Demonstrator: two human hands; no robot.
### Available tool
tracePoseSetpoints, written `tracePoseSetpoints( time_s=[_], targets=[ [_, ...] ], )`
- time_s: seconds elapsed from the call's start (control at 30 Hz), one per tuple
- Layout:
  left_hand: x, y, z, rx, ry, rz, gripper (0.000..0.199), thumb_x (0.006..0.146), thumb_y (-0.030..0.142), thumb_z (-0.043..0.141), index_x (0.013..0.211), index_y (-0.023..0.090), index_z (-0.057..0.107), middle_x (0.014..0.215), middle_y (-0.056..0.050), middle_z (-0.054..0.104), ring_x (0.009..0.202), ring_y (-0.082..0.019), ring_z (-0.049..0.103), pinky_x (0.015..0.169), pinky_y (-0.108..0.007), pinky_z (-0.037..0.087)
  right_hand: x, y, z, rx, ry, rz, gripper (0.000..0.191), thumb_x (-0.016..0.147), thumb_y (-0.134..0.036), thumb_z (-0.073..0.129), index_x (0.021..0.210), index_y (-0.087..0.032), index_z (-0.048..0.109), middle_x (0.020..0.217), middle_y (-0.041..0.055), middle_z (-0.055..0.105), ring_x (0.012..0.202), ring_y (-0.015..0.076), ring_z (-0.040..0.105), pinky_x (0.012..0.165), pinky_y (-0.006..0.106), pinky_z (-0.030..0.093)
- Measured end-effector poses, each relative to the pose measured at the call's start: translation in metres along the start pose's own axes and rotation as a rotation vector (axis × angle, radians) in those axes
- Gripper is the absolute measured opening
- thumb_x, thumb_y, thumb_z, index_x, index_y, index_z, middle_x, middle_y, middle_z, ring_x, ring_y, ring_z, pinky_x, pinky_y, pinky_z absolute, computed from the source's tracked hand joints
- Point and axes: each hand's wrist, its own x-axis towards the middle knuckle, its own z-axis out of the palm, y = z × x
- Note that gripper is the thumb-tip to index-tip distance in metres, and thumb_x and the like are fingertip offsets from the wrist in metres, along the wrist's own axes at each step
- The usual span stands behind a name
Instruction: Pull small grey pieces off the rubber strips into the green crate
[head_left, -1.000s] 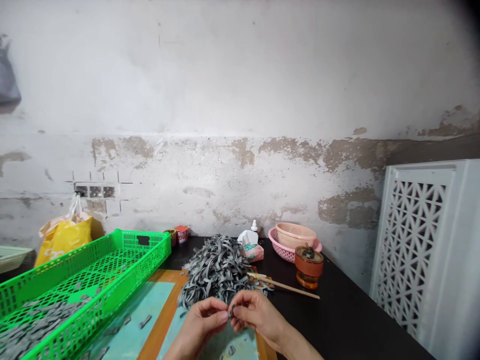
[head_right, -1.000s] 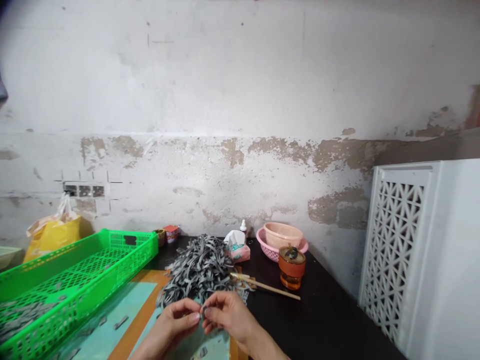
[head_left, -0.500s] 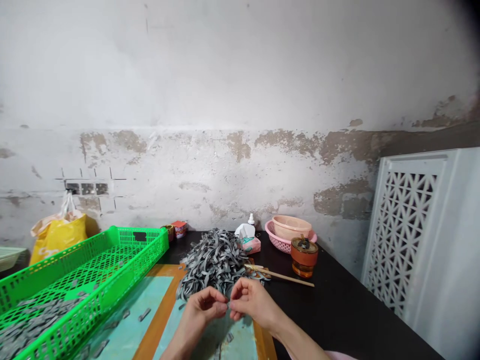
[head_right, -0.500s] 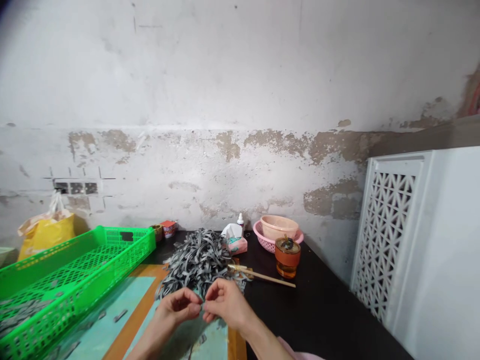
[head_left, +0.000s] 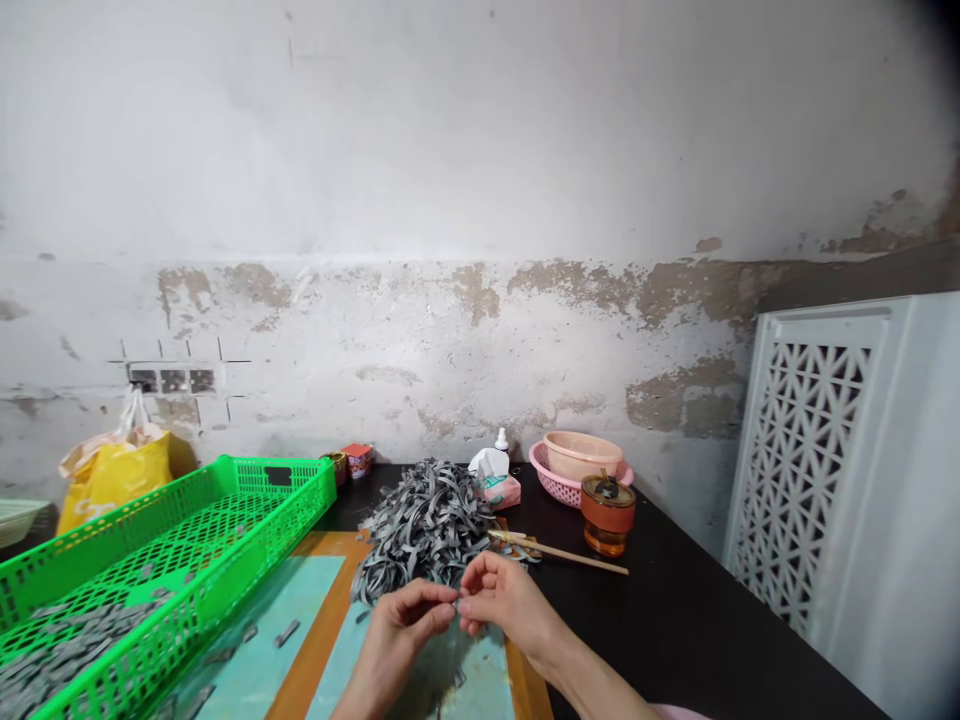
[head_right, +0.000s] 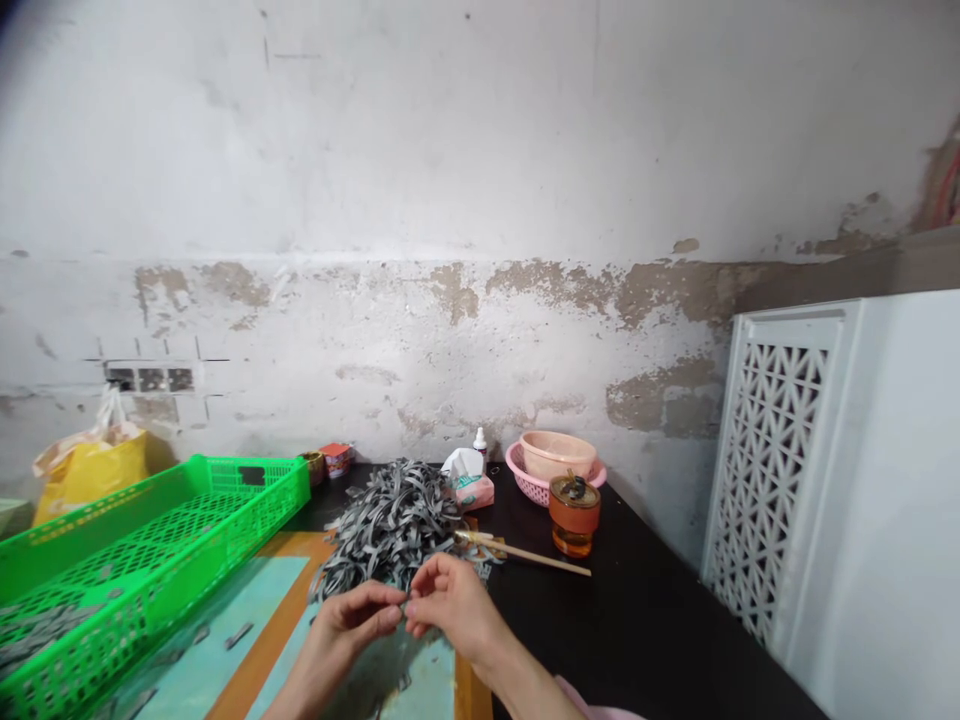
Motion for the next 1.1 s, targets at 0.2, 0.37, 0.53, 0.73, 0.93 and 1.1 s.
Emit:
tracePoseSetpoints(
  time_s=[0.2, 0.37, 0.53, 0.73, 0.93, 1.1],
  targets=[
    [0.000, -0.002, 0.000, 0.048, 0.011, 0.032, 0.026, 0.060, 0.036, 0.082, 0.076, 0.016, 0.079, 0.072, -0.007, 0.074, 0.072, -0.023, 0.063, 0.069, -0.028, 0.046, -0.003, -0.004, 0.003, 0.032, 0.008, -0.001, 0.032, 0.051, -0.022, 0.078, 0.070, -0.016, 0.053, 0.058, -0.0056, 0.059, 0.047, 0.0100, 0.056, 0.049, 0.023, 0.043],
    [-0.001, -0.001, -0.001, 0.115, 0.022, 0.129, 0.018, 0.064, 0.035, 0.079, 0.073, 0.019, 0.079, 0.078, -0.008, 0.069, 0.080, -0.024, 0.061, 0.073, -0.029, 0.046, -0.006, -0.005, 0.004, 0.081, -0.022, -0.001, 0.030, 0.052, -0.019, 0.075, 0.071, -0.017, 0.052, 0.061, -0.0061, 0.060, 0.048, 0.0090, 0.056, 0.050, 0.022, 0.042],
    [0.000, -0.005, -0.001, 0.053, 0.024, 0.188, 0.018, 0.062, 0.038, 0.080, 0.071, 0.022, 0.080, 0.082, -0.007, 0.063, 0.083, -0.025, 0.059, 0.075, -0.031, 0.046, -0.008, -0.005, 0.009, 0.142, -0.041, -0.014, 0.030, 0.055, -0.017, 0.073, 0.073, -0.018, 0.049, 0.062, -0.0064, 0.060, 0.048, 0.0087, 0.056, 0.049, 0.021, 0.040],
    [0.000, -0.004, 0.000, 0.049, 0.022, 0.198, 0.019, 0.063, 0.039, 0.079, 0.069, 0.021, 0.079, 0.081, -0.006, 0.060, 0.081, -0.024, 0.057, 0.073, -0.030, 0.045, -0.009, -0.004, 0.015, 0.193, -0.012, -0.049, 0.030, 0.055, -0.018, 0.073, 0.072, -0.018, 0.048, 0.063, -0.0060, 0.060, 0.047, 0.0076, 0.054, 0.047, 0.019, 0.037],
    [-0.002, 0.003, 0.001, 0.078, 0.012, 0.200, 0.019, 0.066, 0.040, 0.077, 0.070, 0.021, 0.078, 0.083, -0.006, 0.059, 0.083, -0.024, 0.057, 0.073, -0.031, 0.045, -0.012, -0.005, 0.014, 0.220, -0.070, -0.063, 0.039, 0.056, -0.026, 0.081, 0.073, -0.019, 0.047, 0.068, -0.0059, 0.060, 0.051, 0.0081, 0.056, 0.051, 0.021, 0.040],
    [-0.002, 0.000, 0.001, 0.087, -0.004, 0.214, 0.019, 0.069, 0.039, 0.075, 0.073, 0.021, 0.077, 0.085, -0.005, 0.058, 0.083, -0.023, 0.057, 0.072, -0.030, 0.047, -0.014, -0.007, 0.013, 0.238, -0.080, -0.035, 0.043, 0.053, -0.027, 0.085, 0.074, -0.018, 0.048, 0.068, -0.0064, 0.059, 0.051, 0.0072, 0.055, 0.051, 0.020, 0.039]
  ],
)
